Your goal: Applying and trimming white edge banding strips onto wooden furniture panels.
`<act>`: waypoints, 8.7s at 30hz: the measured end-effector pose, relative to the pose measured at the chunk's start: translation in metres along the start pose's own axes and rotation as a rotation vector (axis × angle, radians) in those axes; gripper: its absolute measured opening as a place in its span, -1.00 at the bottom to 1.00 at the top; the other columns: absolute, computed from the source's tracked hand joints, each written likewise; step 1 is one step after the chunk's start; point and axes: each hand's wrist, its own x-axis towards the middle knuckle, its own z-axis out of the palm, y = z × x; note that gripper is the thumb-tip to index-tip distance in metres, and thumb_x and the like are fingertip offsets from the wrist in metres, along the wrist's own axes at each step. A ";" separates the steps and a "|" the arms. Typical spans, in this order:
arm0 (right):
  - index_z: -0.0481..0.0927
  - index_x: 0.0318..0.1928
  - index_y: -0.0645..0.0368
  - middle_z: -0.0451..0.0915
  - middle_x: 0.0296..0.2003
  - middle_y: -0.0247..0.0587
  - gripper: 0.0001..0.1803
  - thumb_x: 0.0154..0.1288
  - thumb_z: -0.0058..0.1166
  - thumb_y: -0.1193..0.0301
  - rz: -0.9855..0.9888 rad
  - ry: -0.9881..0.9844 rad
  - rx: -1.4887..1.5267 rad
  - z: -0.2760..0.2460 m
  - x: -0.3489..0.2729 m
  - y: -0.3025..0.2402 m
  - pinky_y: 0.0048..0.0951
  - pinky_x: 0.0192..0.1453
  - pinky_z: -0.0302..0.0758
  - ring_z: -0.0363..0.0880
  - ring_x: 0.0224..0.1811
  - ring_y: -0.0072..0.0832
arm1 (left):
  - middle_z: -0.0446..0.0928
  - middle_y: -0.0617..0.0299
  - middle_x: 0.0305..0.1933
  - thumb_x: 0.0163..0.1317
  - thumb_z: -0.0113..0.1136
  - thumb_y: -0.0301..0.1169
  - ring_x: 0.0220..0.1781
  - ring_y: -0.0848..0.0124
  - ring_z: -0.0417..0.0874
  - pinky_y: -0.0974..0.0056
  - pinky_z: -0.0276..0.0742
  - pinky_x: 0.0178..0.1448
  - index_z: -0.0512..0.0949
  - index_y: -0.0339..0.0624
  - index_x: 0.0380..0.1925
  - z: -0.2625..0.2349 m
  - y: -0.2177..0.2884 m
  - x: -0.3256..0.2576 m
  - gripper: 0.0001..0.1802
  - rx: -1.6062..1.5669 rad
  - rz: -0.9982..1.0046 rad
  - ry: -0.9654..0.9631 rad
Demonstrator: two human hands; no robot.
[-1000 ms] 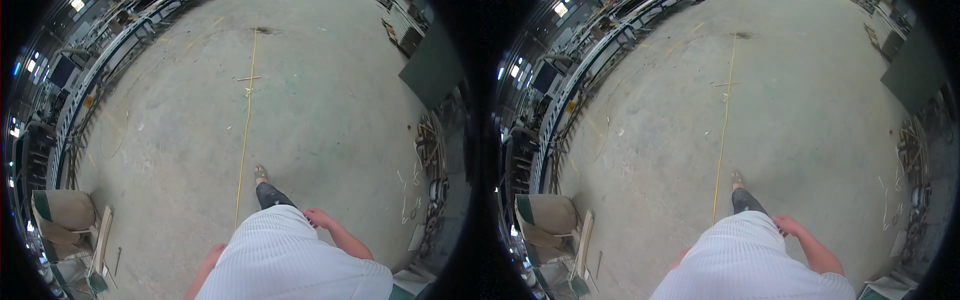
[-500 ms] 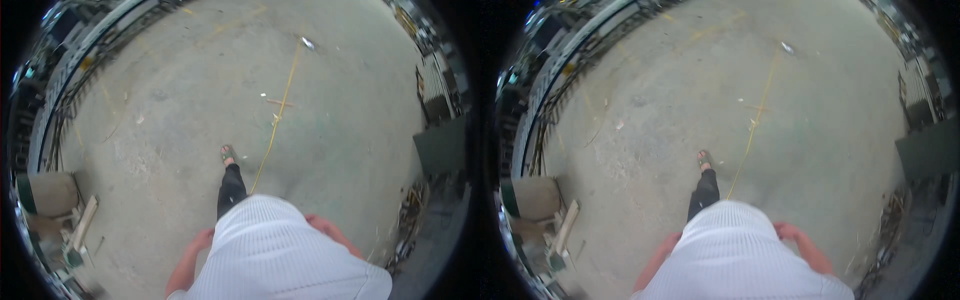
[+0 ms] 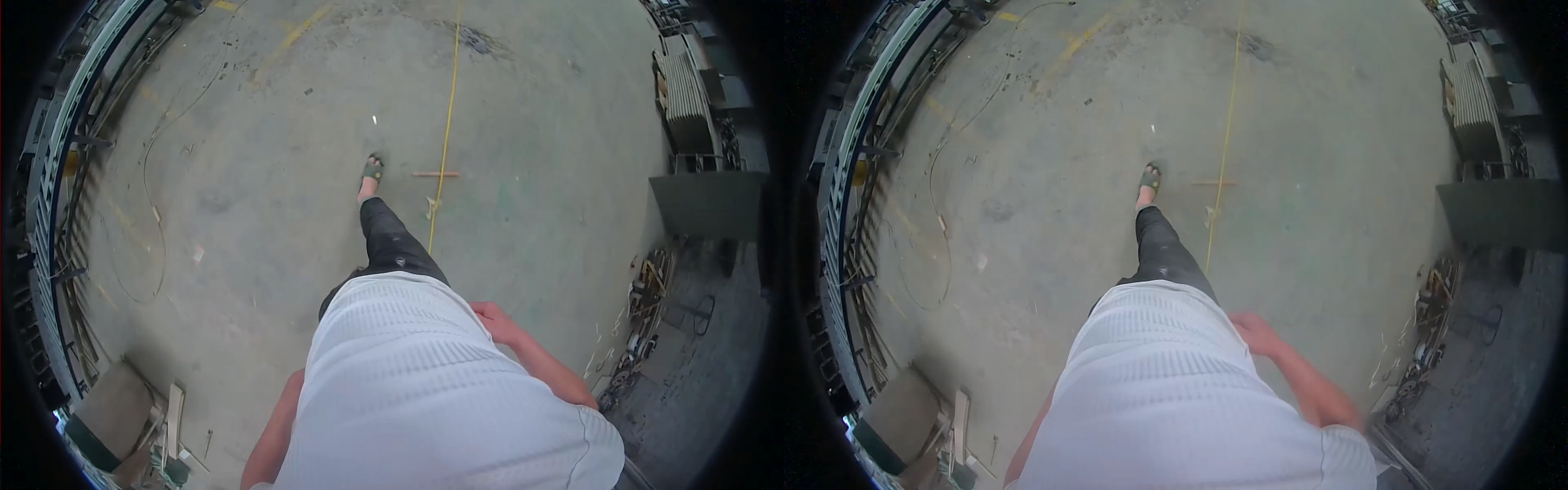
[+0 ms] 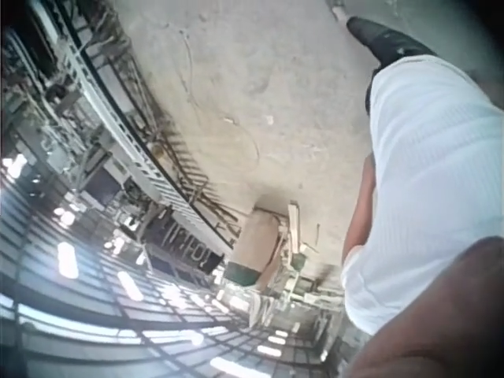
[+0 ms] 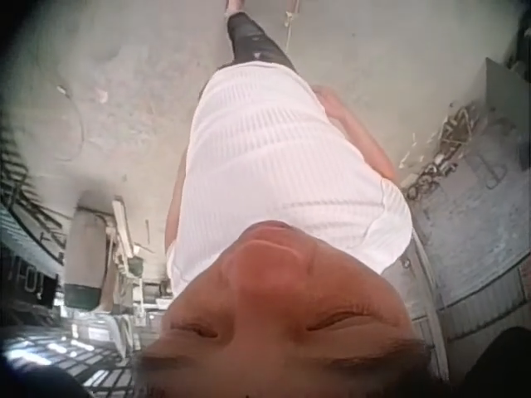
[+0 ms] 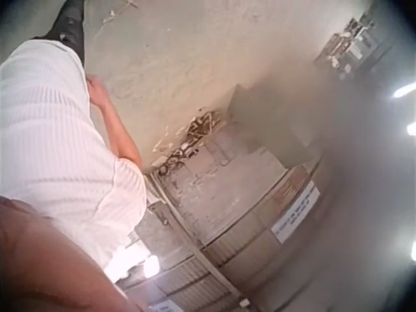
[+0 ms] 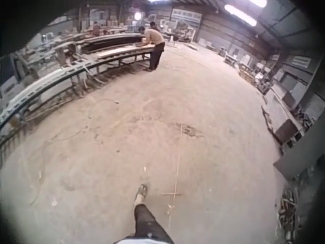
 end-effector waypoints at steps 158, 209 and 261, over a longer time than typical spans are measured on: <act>0.51 0.05 0.30 0.68 -0.10 0.07 -0.48 0.11 0.33 0.33 0.337 0.583 -0.203 -1.564 1.841 -1.626 -0.17 0.13 0.62 0.67 0.02 -0.06 | 0.69 -0.14 0.01 0.29 0.26 -0.10 0.04 0.04 0.73 0.09 0.62 0.13 0.57 -0.28 0.10 -1.122 2.556 1.677 -0.47 0.431 0.372 0.577; 0.44 0.30 0.21 0.30 0.43 0.06 -0.43 0.34 0.10 0.25 -0.826 0.673 -0.858 -1.776 2.472 -2.305 0.09 0.58 0.00 0.18 0.53 -0.03 | 0.11 -0.21 0.56 0.28 0.15 -0.12 0.63 -0.14 0.02 -0.22 -0.12 0.62 0.23 -0.38 0.39 -1.260 2.883 1.969 -0.22 0.648 0.040 1.503; 0.51 0.21 0.14 0.34 0.39 0.02 -0.49 0.27 0.12 0.26 -0.771 0.643 -0.767 -1.788 2.461 -2.314 0.09 0.57 0.08 0.24 0.48 -0.06 | 0.06 -0.14 0.60 0.43 -0.04 -0.05 0.66 -0.06 -0.03 -0.14 -0.16 0.65 0.17 -0.34 0.44 -1.251 2.880 1.973 -0.25 0.752 0.014 1.504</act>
